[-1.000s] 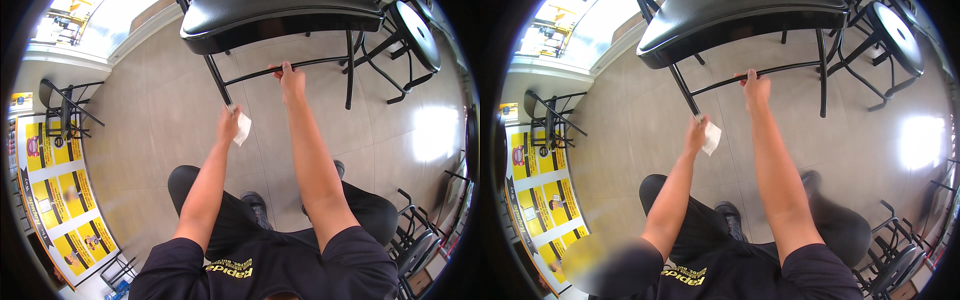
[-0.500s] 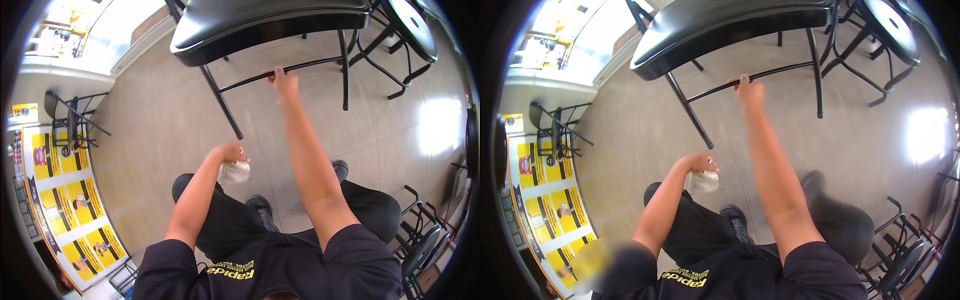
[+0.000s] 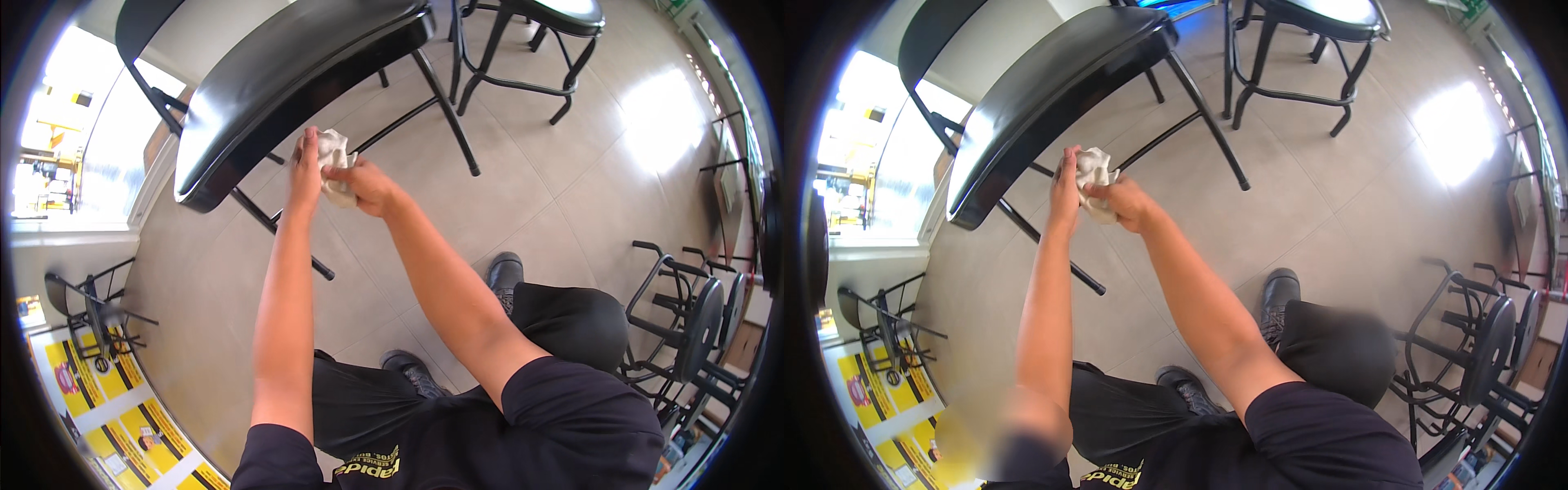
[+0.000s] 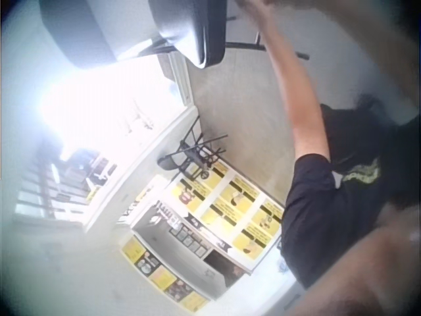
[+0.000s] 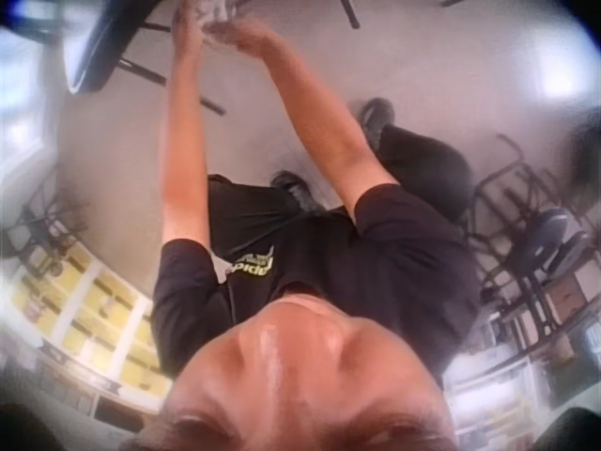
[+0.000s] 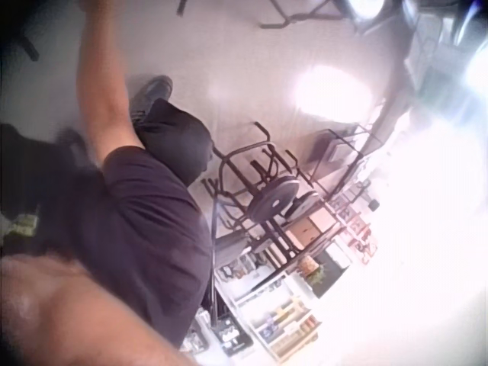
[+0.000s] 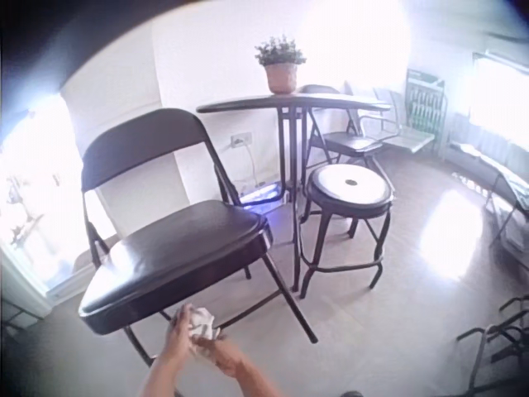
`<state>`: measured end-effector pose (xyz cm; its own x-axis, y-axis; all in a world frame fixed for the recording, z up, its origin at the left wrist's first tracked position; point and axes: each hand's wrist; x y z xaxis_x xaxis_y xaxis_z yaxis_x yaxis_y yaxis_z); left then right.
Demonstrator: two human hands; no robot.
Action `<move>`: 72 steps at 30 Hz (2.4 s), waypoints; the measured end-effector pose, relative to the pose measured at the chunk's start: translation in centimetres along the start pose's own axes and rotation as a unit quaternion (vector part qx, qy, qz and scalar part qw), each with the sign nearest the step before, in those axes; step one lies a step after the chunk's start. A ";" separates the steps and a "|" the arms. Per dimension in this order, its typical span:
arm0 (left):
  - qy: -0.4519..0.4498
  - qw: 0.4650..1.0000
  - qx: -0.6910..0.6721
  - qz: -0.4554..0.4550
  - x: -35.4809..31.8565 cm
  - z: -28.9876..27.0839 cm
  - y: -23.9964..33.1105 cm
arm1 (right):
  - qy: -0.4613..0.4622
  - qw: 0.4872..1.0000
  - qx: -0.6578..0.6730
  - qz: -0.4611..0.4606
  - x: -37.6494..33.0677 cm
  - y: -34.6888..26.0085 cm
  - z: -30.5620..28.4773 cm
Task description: The person wipes the legs, seat, and backrest of several black chairs and stools with a white cloth. The person moves between different chairs, cleaning each part thoroughly.
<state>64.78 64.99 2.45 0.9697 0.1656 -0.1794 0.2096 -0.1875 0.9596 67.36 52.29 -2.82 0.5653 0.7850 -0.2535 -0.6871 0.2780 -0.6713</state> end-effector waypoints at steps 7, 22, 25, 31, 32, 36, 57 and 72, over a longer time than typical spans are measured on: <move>-0.075 0.967 0.216 -0.113 -0.2 -2.2 -4.3 | 0.008 0.999 -0.018 0.040 -0.8 -0.4 -2.7; -0.080 0.906 0.414 -0.038 -0.2 -3.3 -4.3 | 0.458 0.603 -0.632 -0.167 -6.1 -2.7 -15.0; -0.080 0.911 0.400 -0.056 -0.9 -2.4 -3.9 | 0.488 0.599 -0.625 -0.111 -8.0 -0.1 -16.2; -0.077 0.912 0.396 -0.068 -2.0 -1.4 -4.7 | 0.522 0.614 -0.591 0.008 -11.5 4.5 -18.3; -0.079 0.913 0.395 -0.067 -2.1 -1.2 -4.7 | 0.521 0.621 -0.585 0.032 -11.4 4.6 -18.9; -0.073 0.917 0.385 -0.077 -3.6 -1.1 -6.4 | 0.469 0.674 -0.542 0.181 -11.6 3.7 -19.4; 0.064 0.778 0.625 0.006 -12.7 -1.6 -17.8 | 0.028 0.956 0.024 -0.292 -9.6 -16.9 -11.2; -0.002 0.768 0.638 -0.053 -15.5 -1.1 -15.7 | 0.218 0.893 -0.299 -0.256 -7.2 -7.8 -11.4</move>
<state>46.34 66.43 -9.64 0.9383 0.2435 -0.2455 0.2376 -0.9699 -0.0539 73.86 38.16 -3.72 0.9489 0.3139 0.0329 0.0042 0.0916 -0.9958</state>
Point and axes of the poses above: each hand's wrist, its own x-axis towards the middle knuckle, its own z-axis out of the palm, y = z × x, and after that the axes turned 13 degrees about -y, right-handed
